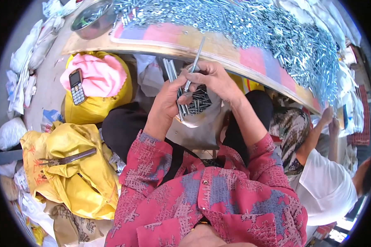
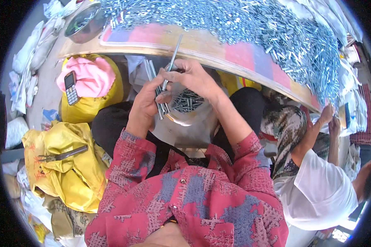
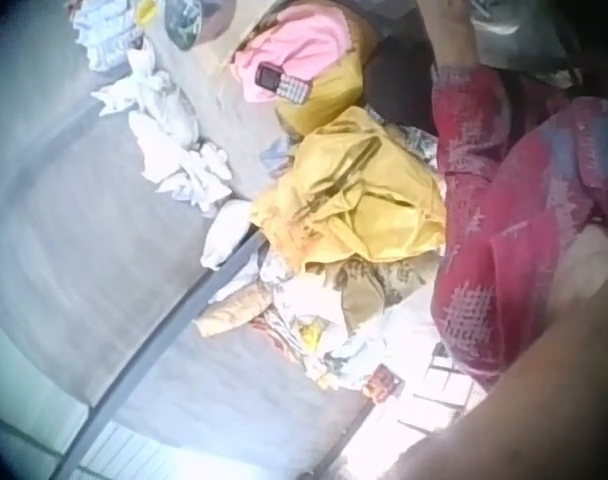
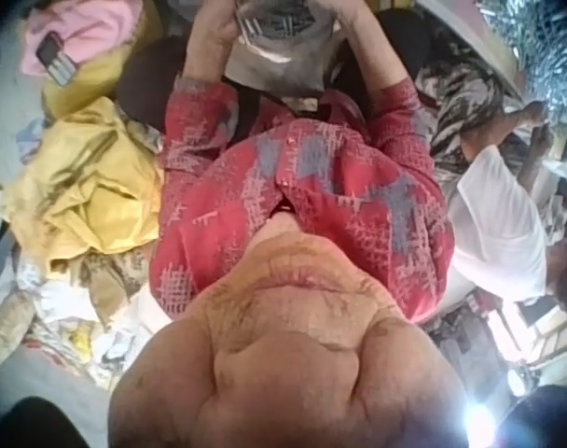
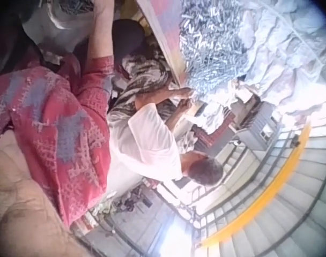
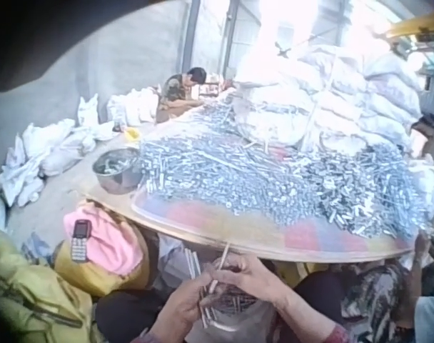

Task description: The person assembles metal hardware by sliding washers onto long metal pins and organizing them into bundles by hand.

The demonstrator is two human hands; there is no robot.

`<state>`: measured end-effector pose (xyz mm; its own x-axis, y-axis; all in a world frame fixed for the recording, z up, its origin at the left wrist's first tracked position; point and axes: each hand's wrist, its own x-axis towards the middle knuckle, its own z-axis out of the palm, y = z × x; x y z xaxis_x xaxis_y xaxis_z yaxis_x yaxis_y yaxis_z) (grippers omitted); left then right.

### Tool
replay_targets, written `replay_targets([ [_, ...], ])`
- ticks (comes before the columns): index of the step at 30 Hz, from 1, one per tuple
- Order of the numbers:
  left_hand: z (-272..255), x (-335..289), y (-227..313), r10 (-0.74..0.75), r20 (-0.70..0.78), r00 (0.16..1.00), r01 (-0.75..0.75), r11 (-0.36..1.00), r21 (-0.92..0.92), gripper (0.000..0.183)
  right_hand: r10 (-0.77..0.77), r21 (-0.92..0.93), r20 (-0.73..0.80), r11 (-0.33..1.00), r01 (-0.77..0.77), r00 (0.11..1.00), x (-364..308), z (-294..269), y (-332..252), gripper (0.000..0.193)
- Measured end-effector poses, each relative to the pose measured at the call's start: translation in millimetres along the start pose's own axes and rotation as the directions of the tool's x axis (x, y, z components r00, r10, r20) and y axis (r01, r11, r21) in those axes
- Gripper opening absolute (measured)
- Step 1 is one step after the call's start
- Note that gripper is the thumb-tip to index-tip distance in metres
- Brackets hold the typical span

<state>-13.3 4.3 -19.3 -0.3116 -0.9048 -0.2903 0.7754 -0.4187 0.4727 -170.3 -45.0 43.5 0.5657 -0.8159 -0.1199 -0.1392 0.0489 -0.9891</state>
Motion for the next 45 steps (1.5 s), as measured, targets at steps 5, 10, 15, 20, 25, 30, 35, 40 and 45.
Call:
replay_targets([
  [5, -3.8, -15.2, 36.1, 0.173, 0.057, 0.983, -0.167, 0.981, -0.096, 0.034, -0.368, -0.474, -0.109, 0.836, 0.277, 0.923, 91.4, -9.7, -16.6, 0.027],
  [10, -12.7, -16.7, 42.2, 0.337, -0.176, 0.925, -0.331, 0.942, 0.064, 0.033, -0.678, -0.903, -0.049, 0.344, 0.258, 0.734, 181.8, 17.7, 1.1, 0.024],
  [15, -4.4, -15.9, 36.2, 0.322, -0.220, 0.921, -0.296, 0.944, 0.144, 0.033, -0.620, -0.974, -0.157, 0.224, -0.019, 0.769, 208.1, 18.2, 20.4, 0.017],
  [20, -4.2, -19.1, 32.7, 0.327, -0.249, 0.912, -0.267, 0.932, 0.246, 0.030, -0.647, -0.808, -0.313, 0.566, 0.163, 0.696, 156.1, 9.3, 9.3, 0.017],
  [25, 12.9, -19.2, 24.6, 0.228, -0.122, 0.966, -0.163, 0.902, 0.400, 0.028, -0.180, -0.112, -0.469, 0.983, 0.144, 0.865, 90.7, 2.9, -2.0, 0.030],
  [30, 14.2, -6.6, 8.3, 0.137, -0.007, 0.991, -0.129, 0.945, 0.300, 0.027, -0.142, 0.170, -0.484, 0.953, 0.252, 0.863, 66.2, -14.4, 8.8, 0.026],
  [35, 21.7, -4.2, 4.3, 0.067, 0.037, 0.997, -0.075, 0.965, 0.250, 0.026, -0.529, -0.510, -0.525, 0.823, 0.252, 0.667, 54.9, -20.1, 8.4, 0.017],
  [40, 7.9, 0.4, 24.8, 0.166, -0.073, 0.983, -0.150, 0.970, 0.193, 0.025, -0.741, -0.696, 0.085, 0.435, 0.572, 0.666, 48.5, -1.4, 25.6, 0.012],
  [45, 3.7, 0.9, 29.7, 0.318, -0.207, 0.925, -0.265, 0.932, 0.245, 0.025, -0.518, -0.923, -0.155, 0.379, 0.063, 0.841, 90.7, -24.6, -10.7, 0.016],
])
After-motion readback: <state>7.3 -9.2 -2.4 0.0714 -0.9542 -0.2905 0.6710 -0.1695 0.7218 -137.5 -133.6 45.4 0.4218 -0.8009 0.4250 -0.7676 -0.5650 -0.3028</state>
